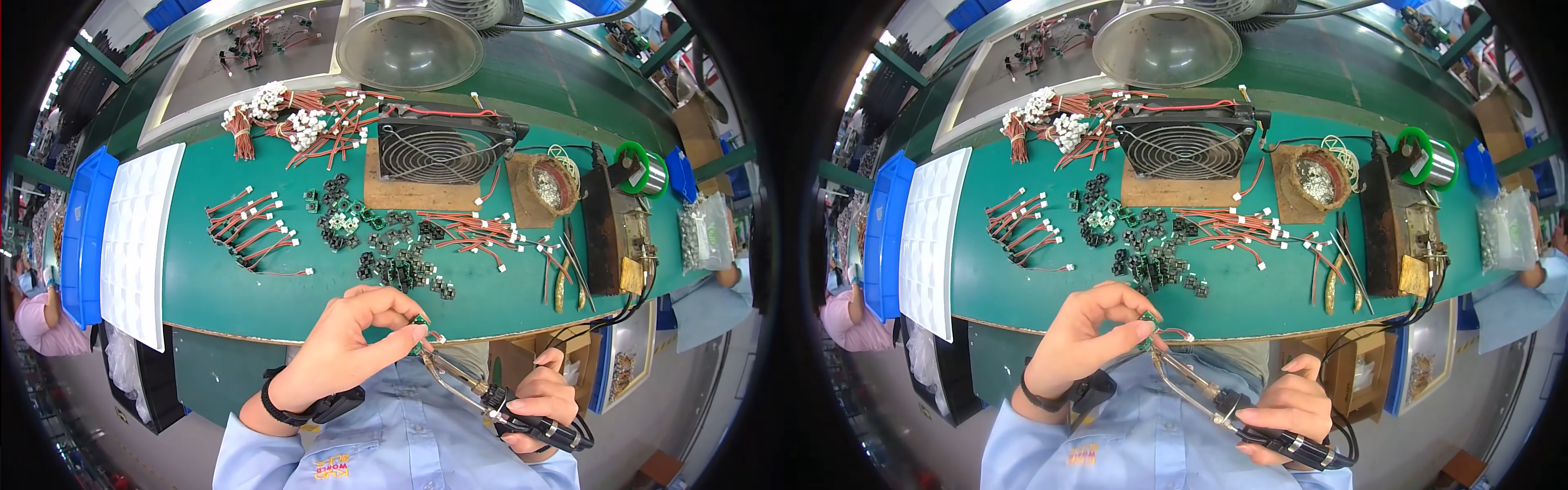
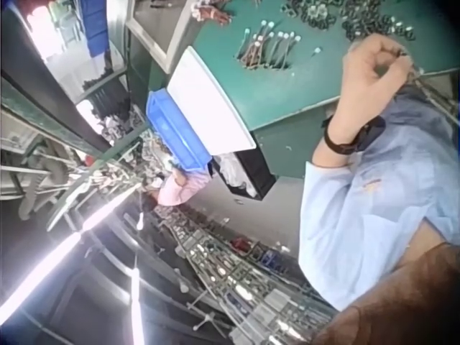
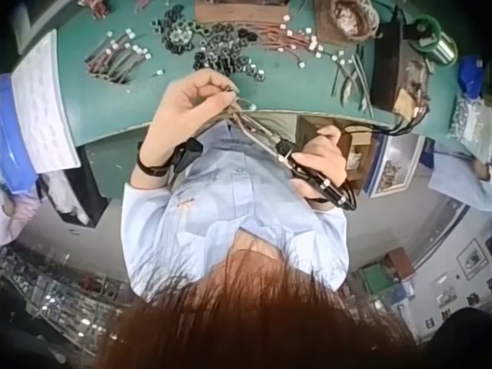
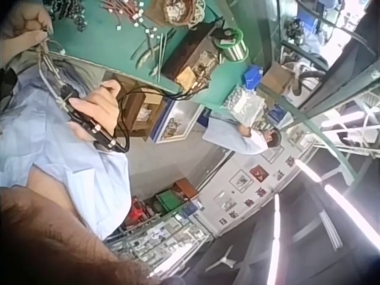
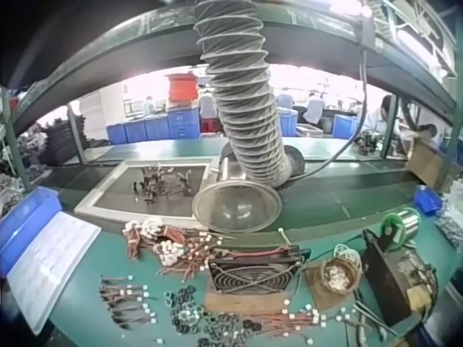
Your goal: The person picks up a circuit board and a wire, joins them using a soldering iron, and sets the assembly back onto the table. This process is repeated for two more assemblies before the person reaches for another circuit board.
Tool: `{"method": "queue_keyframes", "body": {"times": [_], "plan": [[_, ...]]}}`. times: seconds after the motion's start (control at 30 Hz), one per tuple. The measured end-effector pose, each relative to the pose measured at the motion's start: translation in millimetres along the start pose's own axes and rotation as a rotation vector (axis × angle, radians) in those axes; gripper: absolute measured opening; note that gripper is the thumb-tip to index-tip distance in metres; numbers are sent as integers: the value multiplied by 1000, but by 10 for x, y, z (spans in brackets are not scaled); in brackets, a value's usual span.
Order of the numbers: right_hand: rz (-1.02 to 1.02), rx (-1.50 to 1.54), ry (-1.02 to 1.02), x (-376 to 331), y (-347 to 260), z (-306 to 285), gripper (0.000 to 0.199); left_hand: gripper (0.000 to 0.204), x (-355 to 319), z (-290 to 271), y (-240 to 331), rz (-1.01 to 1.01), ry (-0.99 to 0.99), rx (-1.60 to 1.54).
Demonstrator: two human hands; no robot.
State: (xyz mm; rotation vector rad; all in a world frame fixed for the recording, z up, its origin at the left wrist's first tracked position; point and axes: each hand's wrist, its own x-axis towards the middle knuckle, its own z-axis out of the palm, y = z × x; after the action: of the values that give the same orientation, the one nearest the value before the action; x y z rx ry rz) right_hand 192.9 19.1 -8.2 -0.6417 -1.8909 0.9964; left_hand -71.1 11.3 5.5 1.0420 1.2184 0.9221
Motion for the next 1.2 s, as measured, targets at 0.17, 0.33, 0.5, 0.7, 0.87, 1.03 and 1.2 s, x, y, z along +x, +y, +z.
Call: {"method": "queue_keyframes", "body": {"times": [0.17, 0.33, 0.5, 0.7, 0.87, 1.03, 1.2], "plan": [[-11, -16, 169, -95, 97, -40, 40, 12, -49, 9, 34, -20, -10, -86], [283, -132, 682, 127, 385, 63, 44, 11, -92, 47, 91, -53, -65, -287], [353, -338, 571, 381, 718, -27, 34, 14, -118, 43, 163, -71, -95, -368], [336, -331, 695, 318, 829, -72, 30, 16, -125, 91, 190, 14, 110, -430], [314, -243, 640, 299, 872, -279, 23, 18, -103, -299, -85, 279, 546, -458], [307, -456, 532, 494, 861, -158, 23, 19, -153, -688, -376, 112, 953, 18], [122, -957, 298, 718, 815, -158, 27, 19, -76, -773, -509, 131, 1172, 459]]}}
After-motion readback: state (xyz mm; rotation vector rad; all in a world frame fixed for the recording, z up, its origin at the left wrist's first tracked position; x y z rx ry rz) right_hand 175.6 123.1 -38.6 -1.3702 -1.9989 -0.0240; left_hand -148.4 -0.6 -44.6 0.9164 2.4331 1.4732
